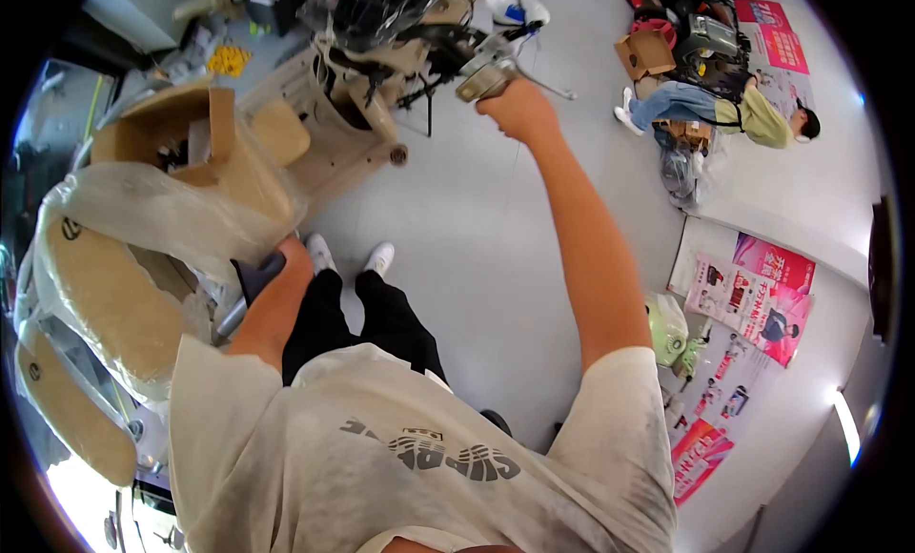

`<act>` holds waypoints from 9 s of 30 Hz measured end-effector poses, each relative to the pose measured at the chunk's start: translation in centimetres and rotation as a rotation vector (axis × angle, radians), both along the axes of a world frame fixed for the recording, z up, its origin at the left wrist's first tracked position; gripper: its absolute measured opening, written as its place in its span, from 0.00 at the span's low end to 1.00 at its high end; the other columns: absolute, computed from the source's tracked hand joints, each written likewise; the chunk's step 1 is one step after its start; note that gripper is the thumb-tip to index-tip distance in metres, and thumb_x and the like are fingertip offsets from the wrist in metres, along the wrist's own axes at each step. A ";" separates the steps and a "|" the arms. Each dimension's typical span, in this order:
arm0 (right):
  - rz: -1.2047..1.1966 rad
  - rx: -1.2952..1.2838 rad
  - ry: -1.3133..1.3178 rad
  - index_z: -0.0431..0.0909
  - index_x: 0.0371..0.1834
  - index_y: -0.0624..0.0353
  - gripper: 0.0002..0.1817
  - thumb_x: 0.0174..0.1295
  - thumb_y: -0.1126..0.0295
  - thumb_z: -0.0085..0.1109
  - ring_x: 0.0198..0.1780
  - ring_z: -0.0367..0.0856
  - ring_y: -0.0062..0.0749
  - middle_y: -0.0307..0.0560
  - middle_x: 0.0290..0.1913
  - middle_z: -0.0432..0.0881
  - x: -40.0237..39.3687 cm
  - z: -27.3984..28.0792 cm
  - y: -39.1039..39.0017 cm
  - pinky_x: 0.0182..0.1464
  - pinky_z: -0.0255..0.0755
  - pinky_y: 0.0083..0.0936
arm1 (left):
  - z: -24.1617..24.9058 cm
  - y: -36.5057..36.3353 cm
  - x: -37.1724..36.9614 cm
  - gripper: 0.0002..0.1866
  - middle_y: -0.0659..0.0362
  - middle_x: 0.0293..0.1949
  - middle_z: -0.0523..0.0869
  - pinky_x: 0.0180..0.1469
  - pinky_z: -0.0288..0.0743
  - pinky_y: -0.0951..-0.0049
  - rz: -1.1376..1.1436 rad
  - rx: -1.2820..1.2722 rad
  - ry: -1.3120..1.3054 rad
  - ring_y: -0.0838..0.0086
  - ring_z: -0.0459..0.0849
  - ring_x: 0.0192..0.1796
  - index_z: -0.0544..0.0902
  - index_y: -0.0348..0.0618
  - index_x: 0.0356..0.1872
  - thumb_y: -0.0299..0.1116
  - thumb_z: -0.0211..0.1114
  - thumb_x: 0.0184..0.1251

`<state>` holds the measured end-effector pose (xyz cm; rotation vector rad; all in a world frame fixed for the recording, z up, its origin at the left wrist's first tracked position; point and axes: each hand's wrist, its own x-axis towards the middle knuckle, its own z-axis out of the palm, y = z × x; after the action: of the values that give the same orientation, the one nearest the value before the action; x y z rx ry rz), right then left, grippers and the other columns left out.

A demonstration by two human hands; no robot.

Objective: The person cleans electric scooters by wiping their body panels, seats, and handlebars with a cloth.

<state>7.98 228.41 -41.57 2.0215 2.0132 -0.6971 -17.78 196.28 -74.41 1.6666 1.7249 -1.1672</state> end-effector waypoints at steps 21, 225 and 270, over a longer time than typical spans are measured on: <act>0.257 0.082 0.144 0.85 0.28 0.60 0.19 0.47 0.54 0.62 0.27 0.85 0.39 0.51 0.22 0.84 1.2 -1.9 1.4 0.35 0.77 0.35 | 17.5 -16.1 -6.2 0.24 0.48 0.30 0.86 0.43 0.73 0.62 1.355 1.317 -0.685 0.62 0.84 0.37 0.81 0.30 0.43 0.48 0.56 0.76; 0.710 -0.046 0.052 0.76 0.57 0.58 0.18 0.68 0.61 0.57 0.59 0.74 0.44 0.49 0.57 0.77 -28.2 4.9 -43.3 0.63 0.67 0.36 | 11.5 -69.1 -45.1 0.33 0.34 0.66 0.69 0.72 0.60 0.56 1.725 1.646 0.654 0.44 0.67 0.69 0.62 0.31 0.69 0.29 0.63 0.65; 0.737 -0.176 0.068 0.76 0.57 0.60 0.20 0.67 0.60 0.59 0.54 0.79 0.41 0.51 0.51 0.82 -27.9 2.4 -40.9 0.59 0.70 0.35 | 10.8 -71.4 -37.2 0.28 0.43 0.47 0.84 0.30 0.85 0.57 2.337 0.870 -0.488 0.52 0.87 0.43 0.80 0.28 0.51 0.51 0.52 0.77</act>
<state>-19.90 187.52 -39.16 1.0359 2.3908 -0.7317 -55.01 124.90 -63.62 -0.5613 2.1027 1.0245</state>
